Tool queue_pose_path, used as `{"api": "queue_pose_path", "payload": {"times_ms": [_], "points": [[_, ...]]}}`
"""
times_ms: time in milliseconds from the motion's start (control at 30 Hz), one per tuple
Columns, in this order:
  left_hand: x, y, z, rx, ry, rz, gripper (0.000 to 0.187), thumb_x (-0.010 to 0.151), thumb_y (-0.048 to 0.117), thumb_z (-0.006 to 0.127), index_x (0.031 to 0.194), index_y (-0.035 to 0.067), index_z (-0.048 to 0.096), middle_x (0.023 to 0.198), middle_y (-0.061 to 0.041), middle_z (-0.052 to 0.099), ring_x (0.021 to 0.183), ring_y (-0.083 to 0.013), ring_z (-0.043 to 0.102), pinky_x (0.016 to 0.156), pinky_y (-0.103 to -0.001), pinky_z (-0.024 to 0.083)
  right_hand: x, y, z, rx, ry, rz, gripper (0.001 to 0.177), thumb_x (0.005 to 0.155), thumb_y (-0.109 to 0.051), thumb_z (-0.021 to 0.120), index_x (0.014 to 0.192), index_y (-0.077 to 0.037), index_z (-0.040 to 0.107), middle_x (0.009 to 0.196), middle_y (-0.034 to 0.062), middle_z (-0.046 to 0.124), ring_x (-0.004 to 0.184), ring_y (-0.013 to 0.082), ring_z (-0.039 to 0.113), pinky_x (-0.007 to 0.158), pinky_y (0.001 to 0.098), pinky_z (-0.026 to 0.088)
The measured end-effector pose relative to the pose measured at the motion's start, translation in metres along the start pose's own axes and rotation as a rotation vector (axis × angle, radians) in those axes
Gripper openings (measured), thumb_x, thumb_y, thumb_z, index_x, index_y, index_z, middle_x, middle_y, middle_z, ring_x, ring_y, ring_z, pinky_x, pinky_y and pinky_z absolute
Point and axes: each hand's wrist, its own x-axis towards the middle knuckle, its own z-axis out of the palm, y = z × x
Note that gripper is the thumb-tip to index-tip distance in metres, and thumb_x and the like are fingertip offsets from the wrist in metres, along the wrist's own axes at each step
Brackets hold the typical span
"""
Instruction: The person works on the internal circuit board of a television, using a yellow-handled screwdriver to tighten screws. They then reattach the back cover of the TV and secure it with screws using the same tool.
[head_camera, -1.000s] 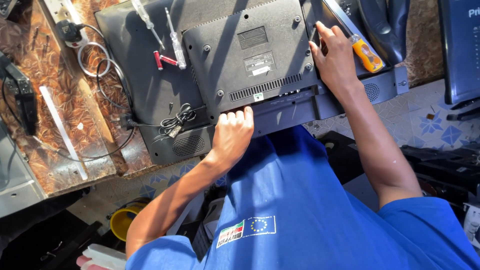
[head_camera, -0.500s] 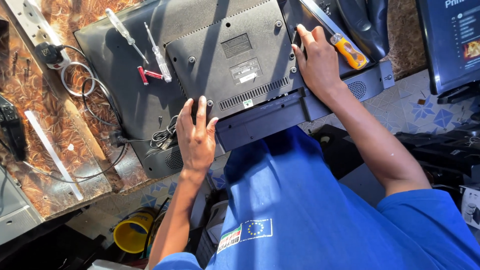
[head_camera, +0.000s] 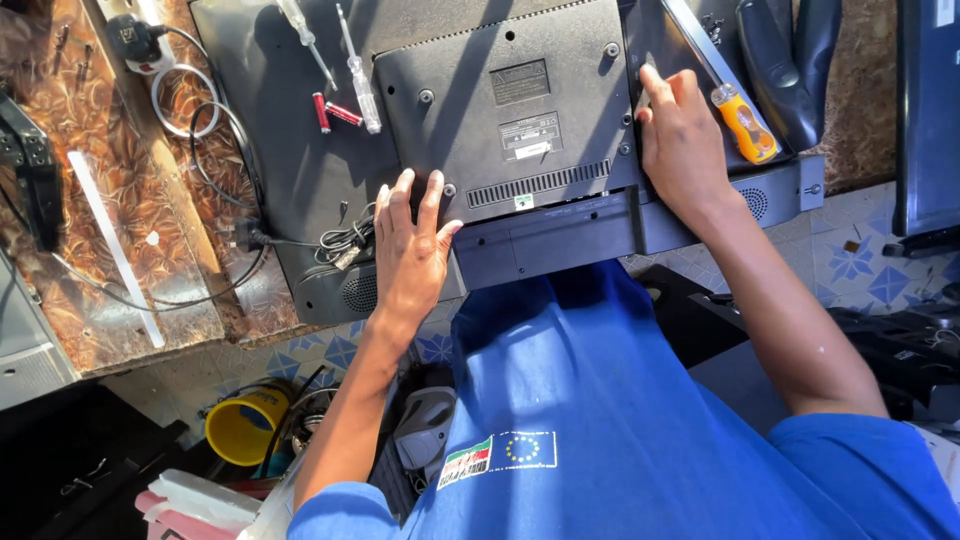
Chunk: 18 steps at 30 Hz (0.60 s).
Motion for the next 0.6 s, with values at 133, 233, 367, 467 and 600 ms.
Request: {"api": "queue_pose_path", "payload": {"times_ms": [133, 233, 367, 467, 600], "points": [[0.001, 0.004, 0.000, -0.006, -0.006, -0.008, 0.061, 0.104, 0.021, 0.071, 0.156, 0.008, 0.042, 0.148, -0.022, 0.040, 0.138, -0.0395, 0.047, 0.125, -0.061, 0.034, -0.028, -0.012, -0.021, 0.042, -0.026, -0.061, 0.040, 0.103, 0.007, 0.064, 0.142, 0.011, 0.054, 0.115, 0.0245, 0.050, 0.100, 0.0383, 0.052, 0.087, 0.0466, 0.046], [0.000, 0.006, 0.004, -0.006, 0.034, -0.015, 0.059, 0.105, 0.036, 0.059, 0.156, 0.010, 0.046, 0.144, -0.025, 0.046, 0.130, -0.0436, 0.052, 0.121, -0.058, 0.032, -0.054, -0.013, -0.017, -0.084, 0.047, -0.089, 0.030, 0.105, -0.006, 0.062, 0.133, 0.004, 0.069, 0.119, 0.0151, 0.055, 0.108, 0.0334, 0.057, 0.082, 0.0388, 0.043], [-0.002, 0.009, 0.008, 0.027, 0.069, -0.008, 0.056, 0.109, 0.035, 0.051, 0.157, 0.008, 0.044, 0.147, -0.027, 0.044, 0.134, -0.0443, 0.049, 0.120, -0.060, 0.032, -0.070, -0.023, -0.014, 0.053, 0.166, -0.071, 0.029, 0.105, 0.001, 0.058, 0.131, 0.005, 0.069, 0.119, 0.0176, 0.057, 0.108, 0.0352, 0.057, 0.085, 0.0398, 0.042], [-0.001, 0.010, 0.010, 0.041, 0.079, -0.008, 0.055, 0.110, 0.035, 0.047, 0.158, 0.007, 0.043, 0.148, -0.028, 0.044, 0.136, -0.0443, 0.049, 0.120, -0.060, 0.033, -0.070, -0.026, -0.012, 0.125, 0.228, -0.034, 0.025, 0.104, 0.002, 0.060, 0.127, 0.004, 0.070, 0.119, 0.0160, 0.059, 0.107, 0.0344, 0.059, 0.088, 0.0399, 0.045], [-0.002, 0.012, 0.012, 0.060, 0.064, -0.008, 0.056, 0.111, 0.036, 0.040, 0.157, 0.004, 0.042, 0.150, -0.029, 0.042, 0.139, -0.0450, 0.046, 0.120, -0.061, 0.032, -0.070, -0.027, -0.009, 0.190, 0.228, -0.051, 0.023, 0.103, 0.007, 0.057, 0.119, 0.001, 0.071, 0.114, 0.0124, 0.064, 0.106, 0.0349, 0.063, 0.089, 0.0410, 0.049]]}}
